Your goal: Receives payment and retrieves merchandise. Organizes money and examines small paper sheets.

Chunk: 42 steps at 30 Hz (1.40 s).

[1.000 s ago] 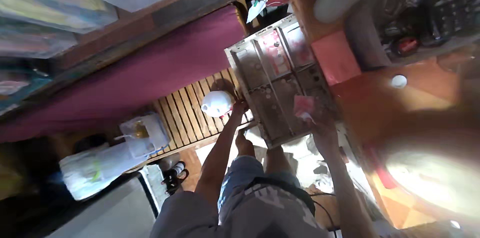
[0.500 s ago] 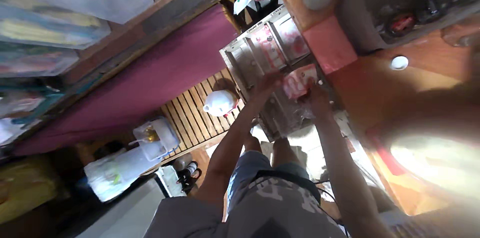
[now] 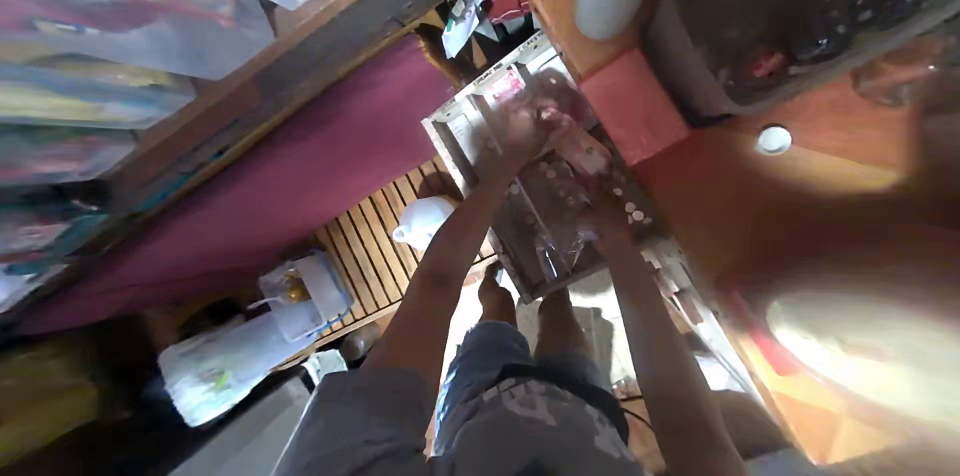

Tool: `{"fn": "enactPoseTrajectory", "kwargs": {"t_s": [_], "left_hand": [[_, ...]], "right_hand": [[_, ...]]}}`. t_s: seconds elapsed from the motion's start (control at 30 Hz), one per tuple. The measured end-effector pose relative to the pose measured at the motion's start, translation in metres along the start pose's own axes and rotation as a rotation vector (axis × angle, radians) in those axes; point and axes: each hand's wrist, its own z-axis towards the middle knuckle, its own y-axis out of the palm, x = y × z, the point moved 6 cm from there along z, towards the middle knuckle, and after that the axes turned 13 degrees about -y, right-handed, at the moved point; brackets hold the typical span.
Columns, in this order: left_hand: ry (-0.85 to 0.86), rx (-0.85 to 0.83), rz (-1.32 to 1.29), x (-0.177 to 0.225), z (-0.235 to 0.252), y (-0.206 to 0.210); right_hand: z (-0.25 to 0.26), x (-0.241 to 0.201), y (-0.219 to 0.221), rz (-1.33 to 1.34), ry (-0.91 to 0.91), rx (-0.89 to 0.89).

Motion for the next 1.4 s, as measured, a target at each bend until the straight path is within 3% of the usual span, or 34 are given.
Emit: {"fn": "enactPoseTrajectory", "kwargs": {"t_s": [0.1, 0.2, 0.37, 0.43, 0.5, 0.57, 0.63, 0.7, 0.73, 0.83, 0.97, 1.1, 1.17, 1.23, 1.27, 1.4], "left_hand": [[-0.135, -0.030, 0.257, 0.007, 0.050, 0.017], [-0.104, -0.012, 0.363, 0.007, 0.082, 0.027], [0.119, 0.316, 0.252, -0.007, 0.096, 0.037], [0.047, 0.415, 0.133, -0.003, 0.063, 0.015], [-0.232, 0.267, 0.016, -0.003, -0.007, -0.018], [-0.323, 0.473, -0.201, -0.061, -0.073, -0.017], [-0.555, 0.652, -0.296, -0.133, -0.125, -0.003], [-0.853, 0.532, -0.403, -0.183, -0.162, 0.020], [-0.916, 0.425, -0.494, -0.191, -0.167, 0.031], [-0.911, 0.275, -0.690, -0.162, -0.157, 0.032], [-0.823, 0.085, -0.612, -0.119, -0.142, 0.027], [-0.674, -0.104, -0.588, -0.075, -0.109, 0.054], [-0.552, -0.260, -0.719, -0.053, -0.106, 0.057], [-0.445, -0.349, -0.722, -0.039, -0.096, 0.036], [-0.399, -0.297, -0.654, -0.031, -0.088, 0.013], [-0.347, 0.251, -0.465, -0.038, -0.059, -0.083]], "right_hand": [[0.007, -0.009, 0.009, -0.105, -0.026, -0.095], [0.001, -0.014, 0.007, -0.099, 0.034, -0.126], [-0.010, 0.003, -0.007, -0.037, 0.082, -0.083], [-0.015, 0.013, -0.012, -0.024, 0.083, -0.083], [-0.019, 0.019, -0.017, -0.034, 0.092, -0.122], [-0.022, 0.023, -0.017, 0.000, 0.112, -0.108], [-0.023, 0.021, -0.015, 0.019, 0.145, -0.127], [-0.024, 0.017, -0.012, 0.030, 0.159, -0.164], [-0.025, 0.014, -0.010, 0.040, 0.157, -0.183], [-0.022, -0.003, -0.006, 0.036, 0.108, -0.221], [0.001, -0.041, 0.011, -0.179, -0.079, -0.245], [0.056, -0.095, 0.061, -0.458, -0.414, -0.362], [0.089, -0.114, 0.096, -0.348, -0.554, -0.351], [0.127, -0.130, 0.139, -0.296, -0.564, -0.334], [0.147, -0.134, 0.158, -0.318, -0.569, -0.327], [0.188, -0.140, 0.206, -0.425, -0.550, -0.431]]}}
